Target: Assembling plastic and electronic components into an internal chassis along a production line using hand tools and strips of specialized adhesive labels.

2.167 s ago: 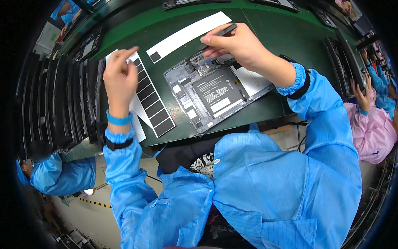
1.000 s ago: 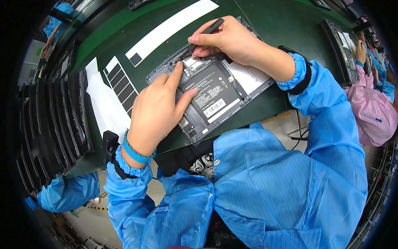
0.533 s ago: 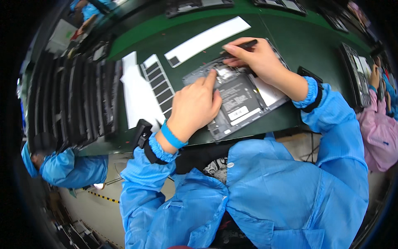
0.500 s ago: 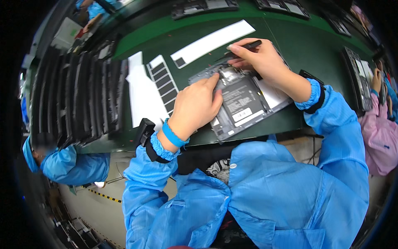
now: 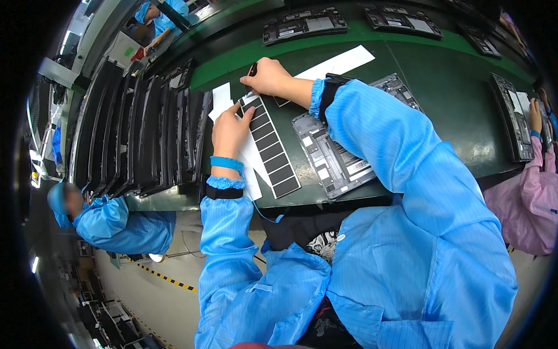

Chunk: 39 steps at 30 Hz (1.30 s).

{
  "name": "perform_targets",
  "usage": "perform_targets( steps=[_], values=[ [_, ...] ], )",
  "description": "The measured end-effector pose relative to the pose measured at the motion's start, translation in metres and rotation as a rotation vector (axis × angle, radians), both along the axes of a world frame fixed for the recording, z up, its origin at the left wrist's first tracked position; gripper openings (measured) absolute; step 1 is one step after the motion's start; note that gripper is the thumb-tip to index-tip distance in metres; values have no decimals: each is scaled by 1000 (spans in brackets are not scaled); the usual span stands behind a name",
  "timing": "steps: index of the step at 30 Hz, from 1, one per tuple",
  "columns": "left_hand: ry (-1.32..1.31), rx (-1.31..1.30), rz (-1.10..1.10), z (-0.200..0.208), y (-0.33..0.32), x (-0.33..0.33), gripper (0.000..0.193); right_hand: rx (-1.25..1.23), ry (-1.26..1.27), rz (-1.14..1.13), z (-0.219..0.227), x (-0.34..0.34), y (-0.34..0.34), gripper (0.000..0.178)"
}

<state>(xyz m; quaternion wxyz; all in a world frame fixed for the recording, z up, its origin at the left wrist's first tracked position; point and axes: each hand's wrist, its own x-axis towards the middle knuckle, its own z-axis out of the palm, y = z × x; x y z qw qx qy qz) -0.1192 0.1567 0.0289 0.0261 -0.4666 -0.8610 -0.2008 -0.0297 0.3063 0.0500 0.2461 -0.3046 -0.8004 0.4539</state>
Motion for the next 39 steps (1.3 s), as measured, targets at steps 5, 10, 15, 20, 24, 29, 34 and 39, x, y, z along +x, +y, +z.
perform_targets(
  steps=[5, 10, 15, 20, 24, 29, 34, 39],
  values=[
    [33, -56, 1, 1, -2, 4, 52, 3, 29, 18, -6, -7, -4, 26],
    [57, -78, 2, -1, -2, 3, 51, 31, 43, 28, -13, -13, -6, 24],
    [63, -77, 0, 0, -3, 4, 51, 40, 138, 47, -15, -12, -14, 20],
    [106, -107, -6, -2, 3, 12, 46, -187, 374, 44, -4, 2, -7, 17],
    [85, -60, 7, -5, 2, 6, 49, -402, 534, 206, 32, 59, 5, 21],
    [179, 333, 59, 11, -8, 8, 32, -210, 385, 72, 56, 204, 21, 26],
    [-364, 350, -573, 58, 9, 104, 14, -301, 285, -113, 18, 285, 46, 25],
    [-431, 48, -850, 58, 39, 177, 28, -459, 341, -40, 4, 287, 53, 23]
  ],
)
